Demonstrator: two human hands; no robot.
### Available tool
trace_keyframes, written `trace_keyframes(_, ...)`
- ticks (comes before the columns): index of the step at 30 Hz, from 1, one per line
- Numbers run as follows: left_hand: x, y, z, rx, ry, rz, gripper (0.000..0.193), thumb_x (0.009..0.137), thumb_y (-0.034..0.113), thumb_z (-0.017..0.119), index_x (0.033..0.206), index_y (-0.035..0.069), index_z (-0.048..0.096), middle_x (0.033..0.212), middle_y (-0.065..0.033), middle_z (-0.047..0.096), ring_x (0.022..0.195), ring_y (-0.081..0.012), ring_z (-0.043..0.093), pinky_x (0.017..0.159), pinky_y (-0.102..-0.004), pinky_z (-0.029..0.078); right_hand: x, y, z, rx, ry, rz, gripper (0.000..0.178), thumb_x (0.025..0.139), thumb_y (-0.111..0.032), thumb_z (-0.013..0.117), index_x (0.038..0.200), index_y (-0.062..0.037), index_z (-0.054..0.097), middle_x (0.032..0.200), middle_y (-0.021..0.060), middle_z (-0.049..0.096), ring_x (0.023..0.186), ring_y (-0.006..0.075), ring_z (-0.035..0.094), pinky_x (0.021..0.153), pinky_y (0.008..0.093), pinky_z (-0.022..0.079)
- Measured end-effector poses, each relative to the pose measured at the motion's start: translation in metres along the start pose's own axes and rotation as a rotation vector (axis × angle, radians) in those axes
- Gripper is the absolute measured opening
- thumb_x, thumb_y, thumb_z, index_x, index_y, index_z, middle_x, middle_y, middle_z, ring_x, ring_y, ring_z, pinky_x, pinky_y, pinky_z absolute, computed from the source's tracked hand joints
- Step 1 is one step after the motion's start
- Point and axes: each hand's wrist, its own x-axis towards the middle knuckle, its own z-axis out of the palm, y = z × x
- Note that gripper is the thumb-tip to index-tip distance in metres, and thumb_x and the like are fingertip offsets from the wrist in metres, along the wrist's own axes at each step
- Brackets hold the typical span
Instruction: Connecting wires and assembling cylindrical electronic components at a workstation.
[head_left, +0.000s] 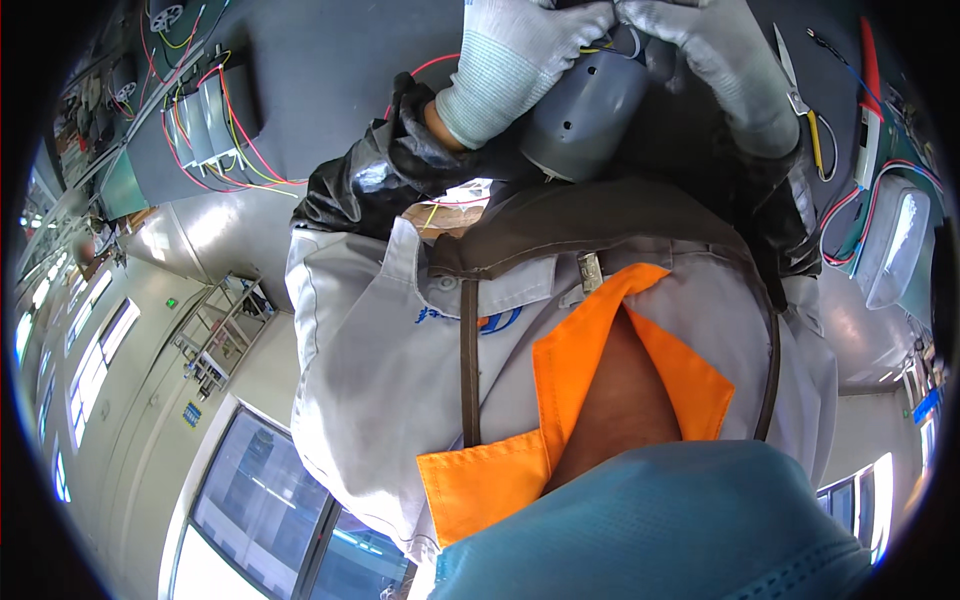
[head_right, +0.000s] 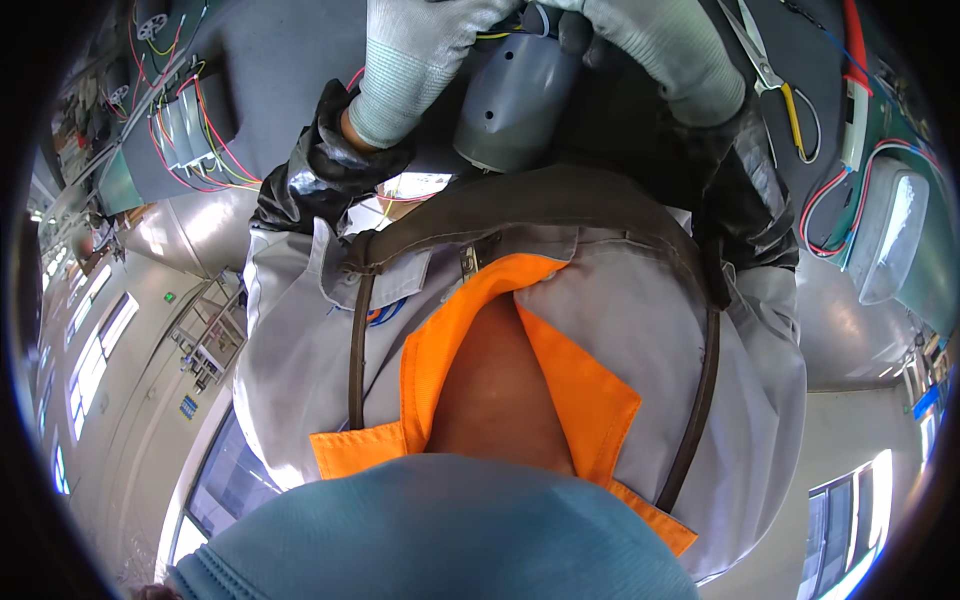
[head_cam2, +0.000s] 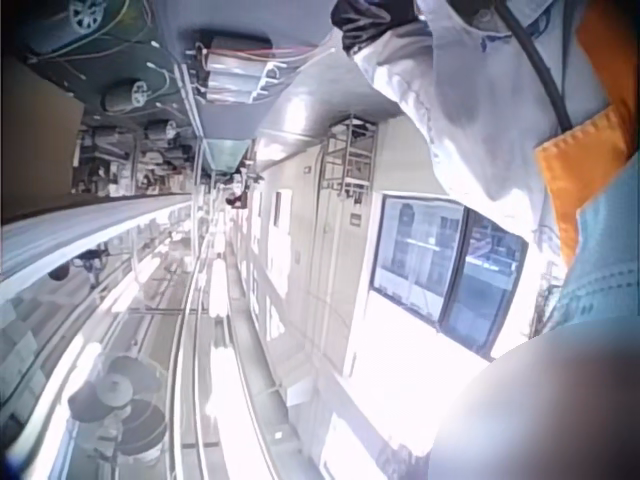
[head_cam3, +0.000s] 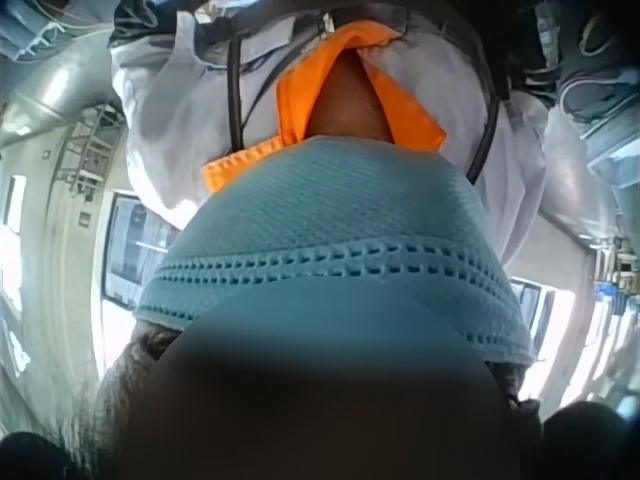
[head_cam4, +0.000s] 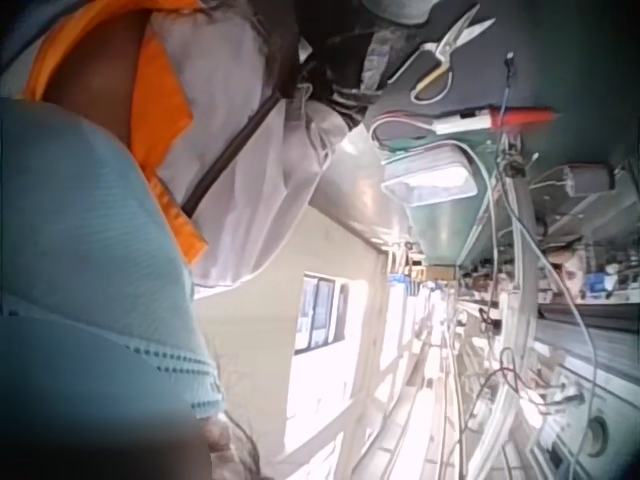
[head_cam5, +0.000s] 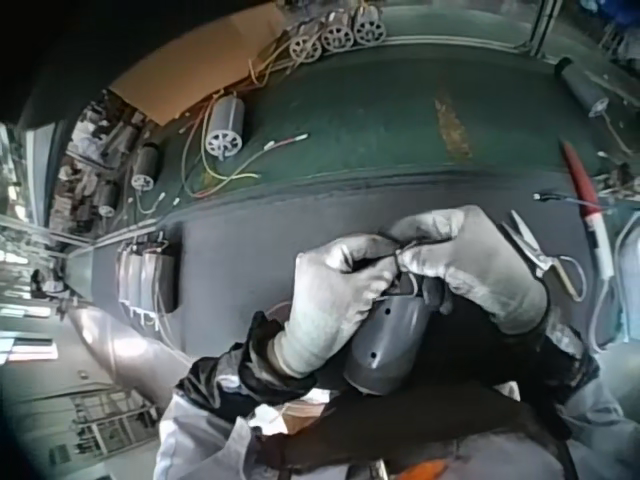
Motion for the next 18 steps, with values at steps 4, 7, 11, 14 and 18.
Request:
trace_keyframes(4,-0.008,0.005,0.008,0.379,0.043,0.246,0.014,0.09,0.002,0.069,0.102,-0.005,0.072,0.091,-0.0106,0.074,0.083,-0.0175,0.07,0.075,-0.0303,0.056,-0.017,0.014,0.007,-0.853,0.326,-0.665,0.02,0.091,-0.015,0.07,0.105,-0.0022,0.075,0.092,0.015,0.074,0.078,0.0317,0.071,0.071,0.0382,0.056)
trace_keyframes(7,-0.012,-0.005,0.013,0.468,0.095,0.449,0.019,0.089,0.002,0.068,0.106,-0.004,0.071,0.095,-0.0158,0.074,0.085,-0.0244,0.073,0.077,-0.0341,0.057,-0.033,0.001,0.004,-1.015,0.378,-0.741,0.017,0.089,-0.016,0.072,0.097,-0.0009,0.074,0.088,0.0148,0.072,0.08,0.0351,0.069,0.072,0.0403,0.055)
trace_keyframes(11,-0.021,0.006,0.023,0.334,0.153,0.3,0.029,0.089,0.002,0.067,0.117,-0.003,0.067,0.095,-0.0154,0.072,0.083,-0.0229,0.071,0.077,-0.0336,0.056,-0.014,0.023,-0.035,-0.268,0.288,-0.189,0.01,0.09,-0.006,0.068,0.089,0.0012,0.074,0.08,0.0048,0.07,0.074,0.0126,0.064,0.065,0.0286,0.049)
trace_keyframes(14,-0.024,-0.002,0.03,0.293,0.205,0.221,0.03,0.089,0.002,0.069,0.119,-0.001,0.067,0.092,-0.0116,0.07,0.08,-0.0172,0.066,0.075,-0.031,0.054,0.0,0.043,-0.043,-0.048,0.321,-0.201,0.009,0.088,-0.003,0.07,0.086,0.0053,0.073,0.078,0.0013,0.067,0.074,0.0079,0.06,0.063,0.0252,0.045)
trace_keyframes(18,-0.026,-0.02,0.028,0.345,0.277,0.437,0.029,0.089,0.0,0.069,0.118,0.0,0.067,0.095,-0.0124,0.069,0.08,-0.0197,0.066,0.074,-0.0316,0.053,0.029,0.042,-0.04,-0.135,0.44,-0.348,0.006,0.086,-0.001,0.071,0.085,0.0051,0.072,0.077,0.0015,0.066,0.072,0.0084,0.06,0.063,0.0264,0.046)
